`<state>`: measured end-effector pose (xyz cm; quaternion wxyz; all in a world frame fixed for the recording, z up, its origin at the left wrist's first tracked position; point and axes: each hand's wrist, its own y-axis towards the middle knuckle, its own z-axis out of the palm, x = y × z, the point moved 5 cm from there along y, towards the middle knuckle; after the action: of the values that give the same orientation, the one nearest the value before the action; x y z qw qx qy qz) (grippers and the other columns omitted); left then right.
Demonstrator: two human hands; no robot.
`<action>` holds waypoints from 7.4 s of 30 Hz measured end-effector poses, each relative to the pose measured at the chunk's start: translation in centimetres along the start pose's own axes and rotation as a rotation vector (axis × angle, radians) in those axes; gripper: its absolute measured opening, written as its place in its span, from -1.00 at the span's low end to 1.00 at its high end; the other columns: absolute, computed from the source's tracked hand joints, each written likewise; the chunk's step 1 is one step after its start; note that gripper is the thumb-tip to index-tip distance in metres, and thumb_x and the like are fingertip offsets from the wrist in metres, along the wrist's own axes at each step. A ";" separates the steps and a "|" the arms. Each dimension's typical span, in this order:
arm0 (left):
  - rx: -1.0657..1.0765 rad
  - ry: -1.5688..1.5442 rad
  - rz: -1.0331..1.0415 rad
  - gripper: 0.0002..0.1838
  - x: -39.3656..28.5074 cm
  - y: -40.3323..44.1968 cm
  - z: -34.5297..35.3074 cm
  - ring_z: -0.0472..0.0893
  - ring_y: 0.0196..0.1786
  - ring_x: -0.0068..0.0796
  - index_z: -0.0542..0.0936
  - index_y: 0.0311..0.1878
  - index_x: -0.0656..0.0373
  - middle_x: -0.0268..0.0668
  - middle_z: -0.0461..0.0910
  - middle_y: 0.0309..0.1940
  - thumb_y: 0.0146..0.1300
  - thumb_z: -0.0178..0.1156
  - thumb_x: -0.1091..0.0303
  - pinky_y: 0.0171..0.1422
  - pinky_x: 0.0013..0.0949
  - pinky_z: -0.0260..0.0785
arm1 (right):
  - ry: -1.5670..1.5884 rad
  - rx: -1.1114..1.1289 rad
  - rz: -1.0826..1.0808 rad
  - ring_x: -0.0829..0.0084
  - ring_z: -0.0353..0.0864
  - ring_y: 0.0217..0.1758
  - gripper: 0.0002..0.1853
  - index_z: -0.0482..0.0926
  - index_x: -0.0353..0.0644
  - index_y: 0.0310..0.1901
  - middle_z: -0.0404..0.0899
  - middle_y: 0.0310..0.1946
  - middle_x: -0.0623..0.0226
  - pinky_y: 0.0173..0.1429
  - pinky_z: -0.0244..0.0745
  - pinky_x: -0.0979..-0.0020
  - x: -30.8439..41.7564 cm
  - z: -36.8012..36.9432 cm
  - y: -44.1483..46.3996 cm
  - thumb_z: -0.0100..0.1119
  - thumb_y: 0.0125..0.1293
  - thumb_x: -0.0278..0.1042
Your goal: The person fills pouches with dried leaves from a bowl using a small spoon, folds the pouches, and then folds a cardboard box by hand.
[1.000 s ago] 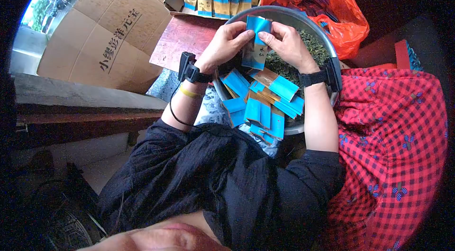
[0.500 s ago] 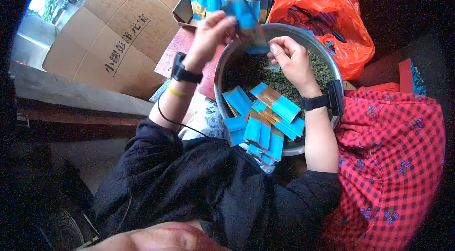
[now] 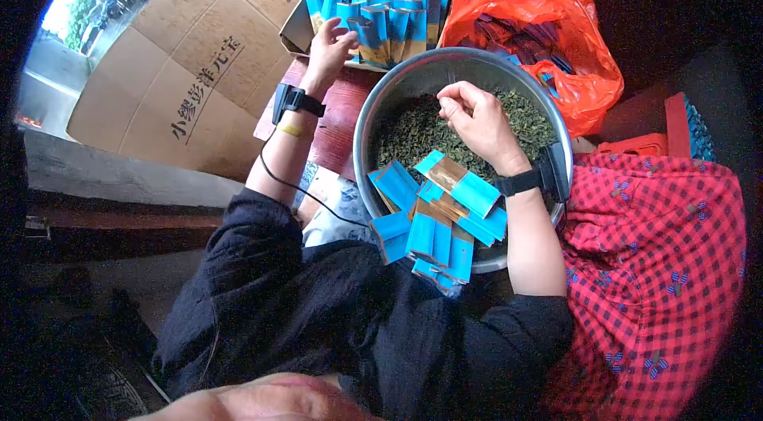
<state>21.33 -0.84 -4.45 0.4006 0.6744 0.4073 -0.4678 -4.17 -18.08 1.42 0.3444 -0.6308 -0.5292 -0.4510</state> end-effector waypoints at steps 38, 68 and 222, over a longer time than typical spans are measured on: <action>0.565 0.145 0.628 -0.62 -11.7 -17.8 6.7 0.31 0.36 -0.13 0.52 0.19 0.09 -0.05 0.38 0.26 0.31 0.06 0.53 0.41 -0.16 0.17 | 0.376 0.267 0.206 0.62 0.57 -0.25 -0.79 0.55 -0.20 -0.06 0.60 -0.25 0.45 -0.12 0.51 0.53 -4.5 1.3 1.8 0.12 0.31 -0.36; 0.480 -0.041 0.150 -0.81 -9.2 -16.2 6.6 0.55 -0.25 -0.50 0.50 -0.16 0.27 -0.25 0.55 -0.37 0.23 0.22 0.40 -0.14 -0.39 0.41 | -0.392 -0.086 -0.031 0.31 0.67 -0.32 -0.73 0.63 -0.19 -0.29 0.66 -0.42 0.18 -0.18 0.51 0.34 -4.9 -1.4 2.5 0.19 0.12 -0.16; 0.429 0.039 0.202 -0.39 -9.1 -16.2 6.5 0.52 -0.13 -0.53 0.45 0.16 0.30 -0.30 0.56 -0.15 0.08 0.45 0.28 -0.01 -0.41 0.42 | -0.014 -0.398 -0.104 0.63 0.46 -0.56 -0.63 0.54 -0.23 -0.41 0.50 -0.61 0.46 -0.43 0.35 0.54 -1.4 -5.4 1.4 -0.05 0.47 -0.15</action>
<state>2.30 -2.74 0.10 0.2850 0.7902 0.2370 -0.4879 -3.94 -23.79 2.13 0.1856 -0.6613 -0.4640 -0.5595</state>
